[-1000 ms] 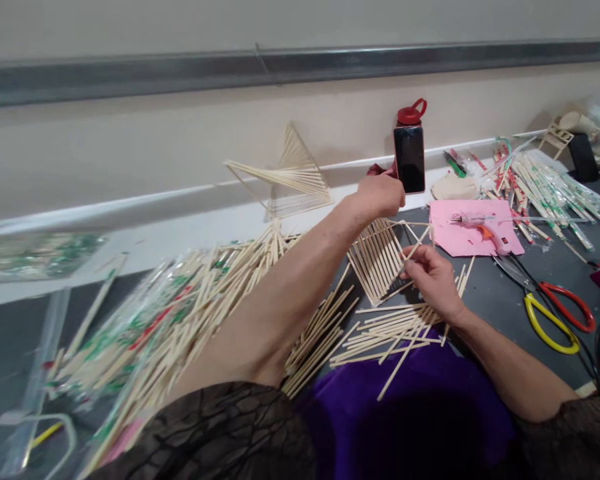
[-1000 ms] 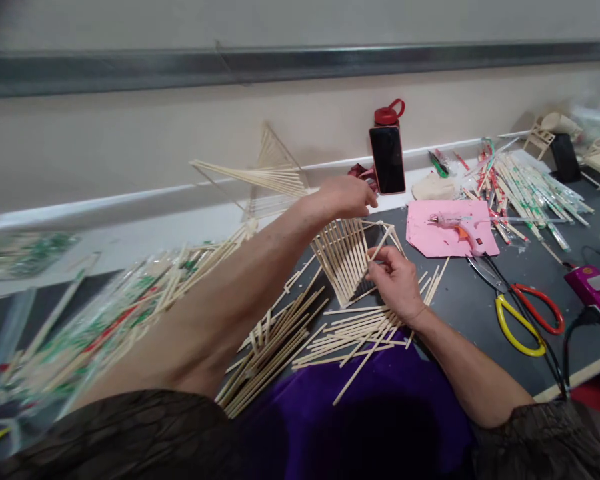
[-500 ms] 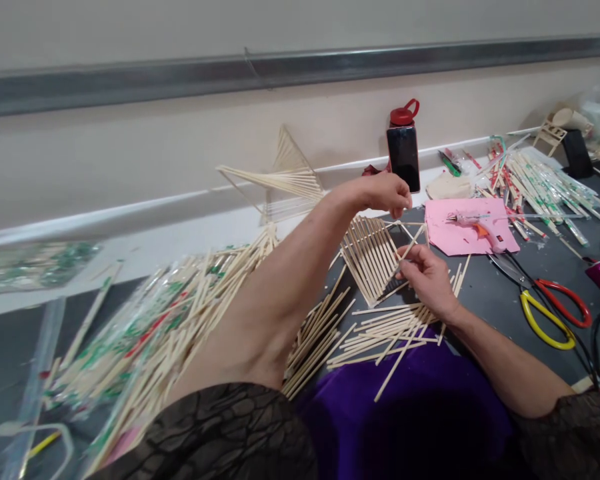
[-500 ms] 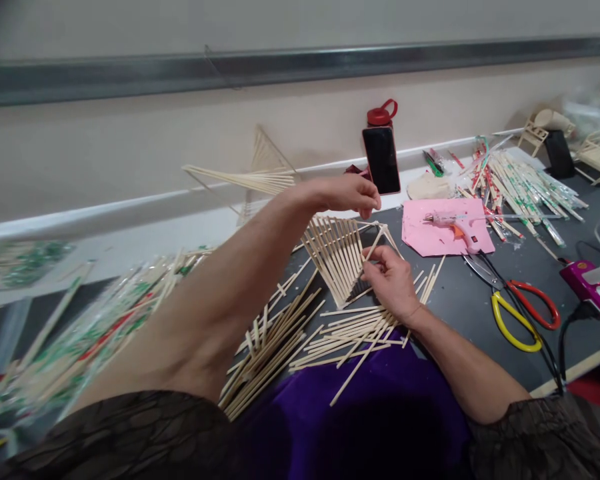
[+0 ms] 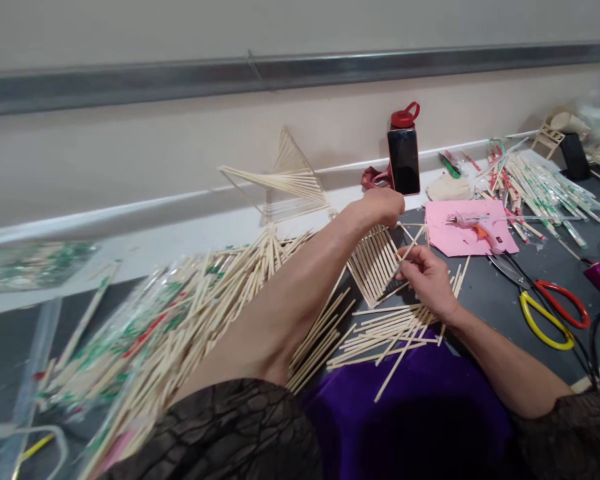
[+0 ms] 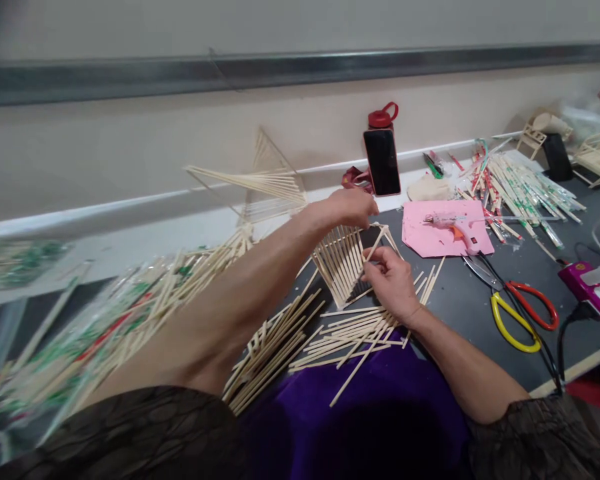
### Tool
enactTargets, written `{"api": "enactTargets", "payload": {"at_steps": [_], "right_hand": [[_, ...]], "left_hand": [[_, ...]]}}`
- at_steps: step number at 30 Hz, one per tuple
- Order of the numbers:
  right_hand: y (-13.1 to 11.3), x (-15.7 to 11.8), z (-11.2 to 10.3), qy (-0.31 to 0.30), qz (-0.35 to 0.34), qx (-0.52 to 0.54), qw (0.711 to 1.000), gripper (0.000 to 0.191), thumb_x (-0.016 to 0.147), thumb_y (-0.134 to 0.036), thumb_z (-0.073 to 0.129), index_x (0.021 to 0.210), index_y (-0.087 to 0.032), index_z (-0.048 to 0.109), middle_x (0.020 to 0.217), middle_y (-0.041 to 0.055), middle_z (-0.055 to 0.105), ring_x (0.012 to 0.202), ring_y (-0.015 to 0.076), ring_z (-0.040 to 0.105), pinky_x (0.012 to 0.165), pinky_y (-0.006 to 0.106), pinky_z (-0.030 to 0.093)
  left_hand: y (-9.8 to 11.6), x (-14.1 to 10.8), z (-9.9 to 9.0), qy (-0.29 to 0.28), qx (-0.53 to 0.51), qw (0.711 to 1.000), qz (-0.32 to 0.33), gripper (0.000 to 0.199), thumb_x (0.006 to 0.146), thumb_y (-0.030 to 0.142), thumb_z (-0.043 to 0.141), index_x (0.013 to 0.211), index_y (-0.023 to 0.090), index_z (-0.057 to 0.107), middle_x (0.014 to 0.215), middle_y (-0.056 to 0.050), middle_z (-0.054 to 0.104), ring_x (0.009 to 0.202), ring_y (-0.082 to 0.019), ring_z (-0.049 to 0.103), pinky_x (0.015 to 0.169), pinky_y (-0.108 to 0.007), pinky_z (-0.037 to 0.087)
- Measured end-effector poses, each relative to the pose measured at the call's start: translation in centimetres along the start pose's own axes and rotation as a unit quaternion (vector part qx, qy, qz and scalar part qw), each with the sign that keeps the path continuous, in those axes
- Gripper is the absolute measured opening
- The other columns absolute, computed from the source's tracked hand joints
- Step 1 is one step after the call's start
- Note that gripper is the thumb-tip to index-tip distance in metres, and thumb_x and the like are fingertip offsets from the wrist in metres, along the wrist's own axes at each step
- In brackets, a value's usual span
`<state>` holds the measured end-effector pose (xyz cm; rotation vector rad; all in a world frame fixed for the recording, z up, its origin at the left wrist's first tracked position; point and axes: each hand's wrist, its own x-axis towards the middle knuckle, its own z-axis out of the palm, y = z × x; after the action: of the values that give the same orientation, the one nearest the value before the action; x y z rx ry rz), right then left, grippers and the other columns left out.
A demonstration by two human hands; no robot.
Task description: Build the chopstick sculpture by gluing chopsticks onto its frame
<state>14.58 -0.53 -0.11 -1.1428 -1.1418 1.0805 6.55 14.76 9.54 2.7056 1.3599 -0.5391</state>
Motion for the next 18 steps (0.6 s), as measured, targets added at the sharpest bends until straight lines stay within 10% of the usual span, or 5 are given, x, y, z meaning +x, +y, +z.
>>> {"api": "enactTargets", "payload": {"at_steps": [7, 13, 18], "right_hand": [[0.1, 0.0, 0.1, 0.001, -0.001, 0.005, 1.0, 0.017, 0.078, -0.03, 0.059, 0.092, -0.02, 0.061, 0.084, 0.0, 0.069, 0.06, 0.0106, 0.065, 0.056, 0.023, 0.052], [0.1, 0.0, 0.0, 0.0, -0.007, -0.003, 1.0, 0.019, 0.077, -0.03, 0.059, 0.093, -0.019, 0.061, 0.085, 0.0003, 0.069, 0.06, 0.0102, 0.065, 0.057, 0.023, 0.051], [0.0, 0.0, 0.1, -0.002, 0.0, 0.001, 1.0, 0.02, 0.077, -0.031, 0.06, 0.093, -0.019, 0.062, 0.084, 0.0002, 0.069, 0.06, 0.0099, 0.065, 0.057, 0.023, 0.052]], "left_hand": [[0.6, 1.2, 1.6, 0.016, 0.022, 0.999, -0.028, 0.035, 0.072, 0.016, 0.061, 0.103, 0.009, 0.074, 0.105, -0.022, 0.071, 0.103, -0.034, 0.064, 0.084, -0.039, 0.047], [-0.7, 0.7, 0.8, 0.002, -0.013, 1.0, 0.022, 0.03, 0.074, 0.015, 0.056, 0.097, 0.016, 0.076, 0.096, -0.01, 0.075, 0.095, -0.022, 0.066, 0.079, -0.027, 0.046], [-1.5, -0.9, -0.5, 0.066, -0.228, 0.971, 0.026, 0.025, 0.076, 0.017, 0.053, 0.092, 0.015, 0.073, 0.074, -0.005, 0.072, 0.074, -0.015, 0.065, 0.071, -0.026, 0.047]]}}
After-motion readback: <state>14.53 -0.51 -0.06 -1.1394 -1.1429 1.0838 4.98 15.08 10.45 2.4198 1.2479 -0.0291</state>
